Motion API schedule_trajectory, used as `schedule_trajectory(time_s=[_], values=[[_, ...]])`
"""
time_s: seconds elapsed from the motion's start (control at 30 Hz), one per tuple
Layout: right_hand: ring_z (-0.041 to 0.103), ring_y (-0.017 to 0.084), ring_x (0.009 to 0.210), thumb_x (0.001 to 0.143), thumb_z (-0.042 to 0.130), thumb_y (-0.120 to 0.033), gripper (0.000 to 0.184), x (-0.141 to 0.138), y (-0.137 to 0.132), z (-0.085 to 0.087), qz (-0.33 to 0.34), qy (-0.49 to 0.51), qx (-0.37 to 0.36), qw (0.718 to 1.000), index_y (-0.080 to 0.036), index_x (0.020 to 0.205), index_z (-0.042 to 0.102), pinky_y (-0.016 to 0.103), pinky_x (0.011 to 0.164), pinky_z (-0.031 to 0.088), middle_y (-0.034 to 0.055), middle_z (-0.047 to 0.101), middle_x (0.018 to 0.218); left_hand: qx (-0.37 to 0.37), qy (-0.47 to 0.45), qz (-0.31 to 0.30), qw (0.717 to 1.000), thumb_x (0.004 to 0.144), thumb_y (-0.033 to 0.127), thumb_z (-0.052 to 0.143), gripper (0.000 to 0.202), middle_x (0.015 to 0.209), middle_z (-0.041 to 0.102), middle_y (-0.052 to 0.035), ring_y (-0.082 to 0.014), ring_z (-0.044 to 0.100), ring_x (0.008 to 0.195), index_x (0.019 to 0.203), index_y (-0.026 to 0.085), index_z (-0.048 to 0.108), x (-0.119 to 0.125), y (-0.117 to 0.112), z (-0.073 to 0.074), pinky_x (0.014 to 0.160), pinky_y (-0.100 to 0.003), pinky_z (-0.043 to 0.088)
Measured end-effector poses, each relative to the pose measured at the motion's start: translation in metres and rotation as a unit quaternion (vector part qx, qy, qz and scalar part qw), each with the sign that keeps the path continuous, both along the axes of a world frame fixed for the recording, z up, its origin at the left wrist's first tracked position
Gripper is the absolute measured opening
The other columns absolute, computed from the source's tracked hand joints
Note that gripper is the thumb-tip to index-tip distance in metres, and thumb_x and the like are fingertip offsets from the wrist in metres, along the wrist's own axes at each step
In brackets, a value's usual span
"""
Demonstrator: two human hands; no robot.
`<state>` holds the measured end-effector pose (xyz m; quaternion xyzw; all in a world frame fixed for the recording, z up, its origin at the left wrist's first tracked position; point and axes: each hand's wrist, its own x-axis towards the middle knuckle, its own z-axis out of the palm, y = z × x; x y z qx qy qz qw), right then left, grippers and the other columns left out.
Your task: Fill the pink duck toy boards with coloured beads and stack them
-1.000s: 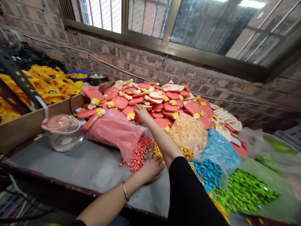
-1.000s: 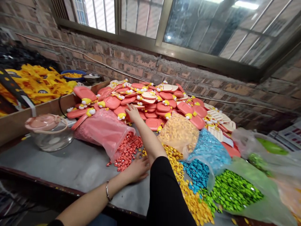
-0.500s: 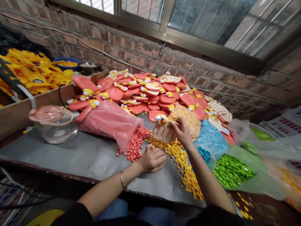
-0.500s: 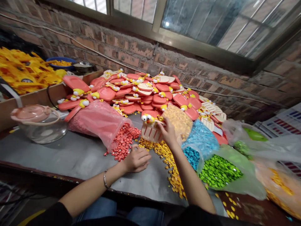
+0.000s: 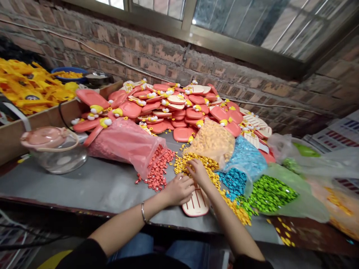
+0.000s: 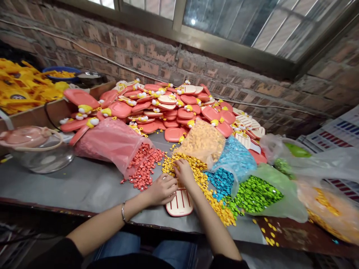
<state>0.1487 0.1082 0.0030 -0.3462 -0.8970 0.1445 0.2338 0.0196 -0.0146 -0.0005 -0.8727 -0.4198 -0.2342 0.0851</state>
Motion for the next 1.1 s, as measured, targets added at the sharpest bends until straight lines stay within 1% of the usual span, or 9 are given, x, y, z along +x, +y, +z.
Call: schedule_trajectory(time_s=[0.13,0.2,0.33,0.43,0.57,0.73,0.83,0.97,1.1], values=[[0.057,0.02,0.099,0.09,0.053,-0.014,0.018,-0.067,0.033,0.003,0.073,-0.079,0.018,0.994,-0.016,0.101,0.066,0.03,0.089,0.043,0.0111,0.063,0.107,-0.037,0.013,0.017,0.999,0.09,0.035,0.053,0.019,0.102,0.061,-0.0068,-0.0233,0.052,0.098,0.091,0.017,0.059,-0.002,0.001,-0.001,0.085,-0.039,0.033],[0.058,0.02,0.093,0.089,0.051,-0.011,0.018,-0.093,0.044,-0.001,0.078,-0.132,0.02,0.988,-0.015,0.097,0.067,0.029,0.084,0.043,0.0111,0.064,0.099,-0.058,0.02,0.027,0.998,0.088,0.038,0.056,0.021,0.1,0.061,-0.0066,-0.0237,0.052,0.098,0.091,0.017,0.06,-0.003,0.002,0.0,0.084,-0.039,0.034],[0.058,0.019,0.082,0.089,0.048,-0.009,0.02,-0.108,0.051,-0.004,0.079,-0.143,0.013,0.986,-0.014,0.095,0.067,0.027,0.075,0.043,0.0095,0.064,0.089,-0.096,0.029,0.052,0.994,0.084,0.049,0.06,0.036,0.105,0.06,-0.0081,-0.026,0.051,0.101,0.099,0.017,0.06,-0.005,0.001,0.003,0.086,-0.04,0.035],[0.058,0.018,0.083,0.088,0.049,-0.009,0.019,-0.082,0.046,0.003,0.089,-0.044,-0.013,0.995,-0.016,0.093,0.066,0.028,0.077,0.045,0.0082,0.064,0.091,-0.118,0.024,0.073,0.99,0.078,0.062,0.062,0.06,0.112,0.059,-0.0111,-0.029,0.05,0.106,0.115,0.015,0.056,-0.003,-0.003,0.004,0.091,-0.043,0.035],[0.061,0.019,0.085,0.088,0.054,-0.018,0.013,-0.015,0.021,0.018,0.089,0.148,-0.08,0.982,-0.02,0.092,0.067,0.031,0.076,0.05,0.0068,0.066,0.091,-0.168,-0.003,0.101,0.981,0.065,0.075,0.065,0.091,0.134,0.049,-0.0166,-0.0347,0.042,0.122,0.132,0.015,0.046,0.001,-0.007,-0.002,0.101,-0.048,0.03],[0.062,0.021,0.084,0.086,0.06,-0.023,0.009,0.059,-0.025,0.017,0.006,0.142,-0.104,0.984,-0.021,0.086,0.068,0.033,0.076,0.049,0.0067,0.067,0.087,-0.232,-0.037,0.091,0.968,0.052,0.08,0.069,0.114,0.145,0.041,-0.0186,-0.038,0.034,0.133,0.139,0.013,0.04,0.004,-0.007,-0.011,0.109,-0.048,0.025],[0.061,0.02,0.078,0.083,0.061,-0.018,0.007,0.073,-0.04,0.002,-0.045,0.11,-0.116,0.986,-0.02,0.084,0.068,0.032,0.072,0.048,0.0056,0.068,0.082,-0.253,-0.036,0.064,0.965,0.052,0.078,0.071,0.115,0.146,0.04,-0.0193,-0.0381,0.033,0.135,0.141,0.011,0.039,0.001,-0.005,-0.011,0.112,-0.048,0.023],[0.061,0.018,0.073,0.078,0.062,-0.012,0.009,0.07,-0.04,-0.014,-0.083,0.106,-0.144,0.98,-0.018,0.076,0.067,0.031,0.07,0.047,0.0046,0.067,0.076,-0.289,-0.033,0.04,0.956,0.053,0.075,0.073,0.119,0.15,0.036,-0.0184,-0.0366,0.03,0.139,0.146,0.013,0.032,-0.006,-0.001,-0.006,0.114,-0.048,0.021],[0.064,0.018,0.074,0.078,0.063,-0.013,0.018,0.078,-0.038,-0.013,-0.069,0.116,-0.215,0.967,-0.017,0.094,0.07,0.028,0.069,0.048,0.005,0.07,0.082,-0.324,-0.026,0.033,0.945,0.052,0.076,0.073,0.124,0.153,0.031,-0.0184,-0.035,0.026,0.142,0.149,0.013,0.026,-0.011,0.005,-0.004,0.114,-0.046,0.022]])
